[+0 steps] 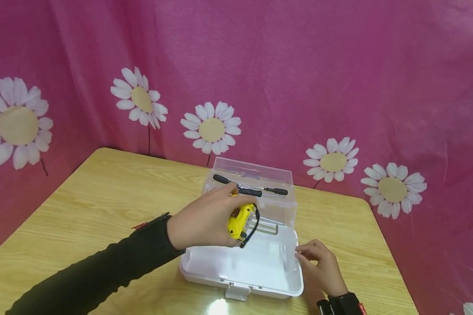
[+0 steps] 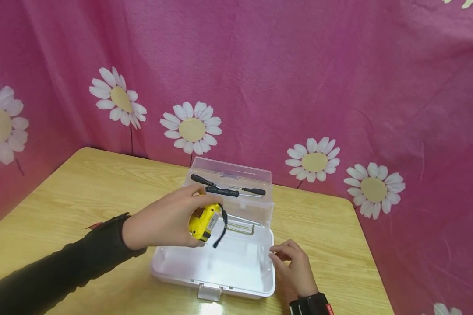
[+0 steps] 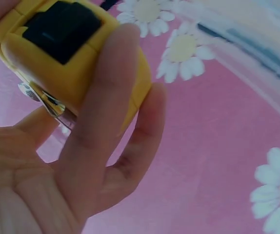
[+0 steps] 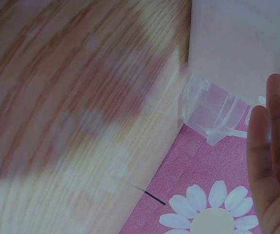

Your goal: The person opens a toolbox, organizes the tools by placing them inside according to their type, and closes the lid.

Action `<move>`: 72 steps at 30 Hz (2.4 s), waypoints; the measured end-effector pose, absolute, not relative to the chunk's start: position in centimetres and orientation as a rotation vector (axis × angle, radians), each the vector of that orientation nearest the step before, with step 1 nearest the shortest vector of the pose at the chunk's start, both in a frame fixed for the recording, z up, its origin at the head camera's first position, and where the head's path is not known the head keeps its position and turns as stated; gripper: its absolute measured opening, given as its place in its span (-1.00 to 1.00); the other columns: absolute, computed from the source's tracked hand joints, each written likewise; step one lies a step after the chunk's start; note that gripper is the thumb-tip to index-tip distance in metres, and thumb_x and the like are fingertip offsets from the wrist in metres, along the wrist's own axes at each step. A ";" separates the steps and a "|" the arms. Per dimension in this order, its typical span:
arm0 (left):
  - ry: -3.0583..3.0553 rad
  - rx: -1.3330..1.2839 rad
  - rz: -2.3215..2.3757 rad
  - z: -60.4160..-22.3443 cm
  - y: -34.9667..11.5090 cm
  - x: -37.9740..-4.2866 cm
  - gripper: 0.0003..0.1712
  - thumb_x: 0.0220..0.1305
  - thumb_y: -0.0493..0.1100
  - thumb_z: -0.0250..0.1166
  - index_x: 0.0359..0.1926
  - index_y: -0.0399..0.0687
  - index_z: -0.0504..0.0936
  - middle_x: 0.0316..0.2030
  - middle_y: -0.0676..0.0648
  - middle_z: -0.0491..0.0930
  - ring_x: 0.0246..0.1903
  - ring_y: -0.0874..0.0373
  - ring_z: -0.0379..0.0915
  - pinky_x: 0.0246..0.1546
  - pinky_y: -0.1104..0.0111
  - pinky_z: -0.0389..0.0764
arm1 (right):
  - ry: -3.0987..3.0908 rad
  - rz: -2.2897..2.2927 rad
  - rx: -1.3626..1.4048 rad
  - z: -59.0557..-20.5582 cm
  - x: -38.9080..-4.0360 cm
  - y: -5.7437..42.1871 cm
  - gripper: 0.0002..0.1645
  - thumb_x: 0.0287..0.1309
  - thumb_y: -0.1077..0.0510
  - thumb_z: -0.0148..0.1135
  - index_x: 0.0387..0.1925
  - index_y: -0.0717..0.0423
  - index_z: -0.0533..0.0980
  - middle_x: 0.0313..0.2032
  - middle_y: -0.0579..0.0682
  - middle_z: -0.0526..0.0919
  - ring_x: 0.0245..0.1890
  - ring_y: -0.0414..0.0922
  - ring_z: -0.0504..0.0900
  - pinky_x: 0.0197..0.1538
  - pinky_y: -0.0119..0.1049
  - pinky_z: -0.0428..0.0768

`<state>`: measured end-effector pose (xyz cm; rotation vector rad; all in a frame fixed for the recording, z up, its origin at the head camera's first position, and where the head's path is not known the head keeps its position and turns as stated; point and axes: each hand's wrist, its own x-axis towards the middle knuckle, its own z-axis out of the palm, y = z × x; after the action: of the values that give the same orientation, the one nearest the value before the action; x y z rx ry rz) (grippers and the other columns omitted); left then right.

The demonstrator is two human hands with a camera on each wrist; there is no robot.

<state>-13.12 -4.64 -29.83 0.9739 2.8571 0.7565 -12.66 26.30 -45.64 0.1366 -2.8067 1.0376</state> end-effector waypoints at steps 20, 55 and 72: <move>2.779 1.052 0.595 -31.9 -0.3 -12.9 -0.12 -0.23 0.17 0.53 0.18 0.11 0.44 -0.24 0.02 0.52 -0.38 0.27 0.37 -0.40 0.56 0.46 | -2.773 1.063 0.148 -46.0 -12.6 26.4 -0.83 -0.05 0.36 0.36 -0.38 0.08 0.68 -0.44 -0.10 0.57 -0.38 -0.32 0.55 -0.25 -0.48 0.60; 2.707 1.108 0.178 -41.2 -0.6 -14.5 -0.46 -0.21 0.15 0.52 -0.36 -0.06 0.48 -0.59 0.10 0.47 -0.58 0.31 0.32 -0.52 0.54 0.38 | -2.776 0.947 0.330 -44.6 -13.3 26.5 -0.82 -0.07 0.32 0.39 -0.33 0.12 0.64 -0.38 -0.09 0.64 -0.41 -0.32 0.57 -0.26 -0.32 0.64; 2.762 1.278 -0.267 -42.7 1.4 -14.8 -0.59 -0.20 0.22 0.49 -0.50 0.08 0.56 -0.60 0.17 0.54 -0.53 0.31 0.47 -0.50 0.52 0.45 | -2.739 0.920 0.377 -45.3 -13.4 26.7 -0.81 -0.08 0.34 0.38 -0.33 0.11 0.63 -0.38 -0.10 0.64 -0.42 -0.35 0.57 -0.28 -0.36 0.63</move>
<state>-14.80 1.39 -42.67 1.2779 2.7619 -0.2670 -13.41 26.65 -45.30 0.3769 -2.7390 0.9198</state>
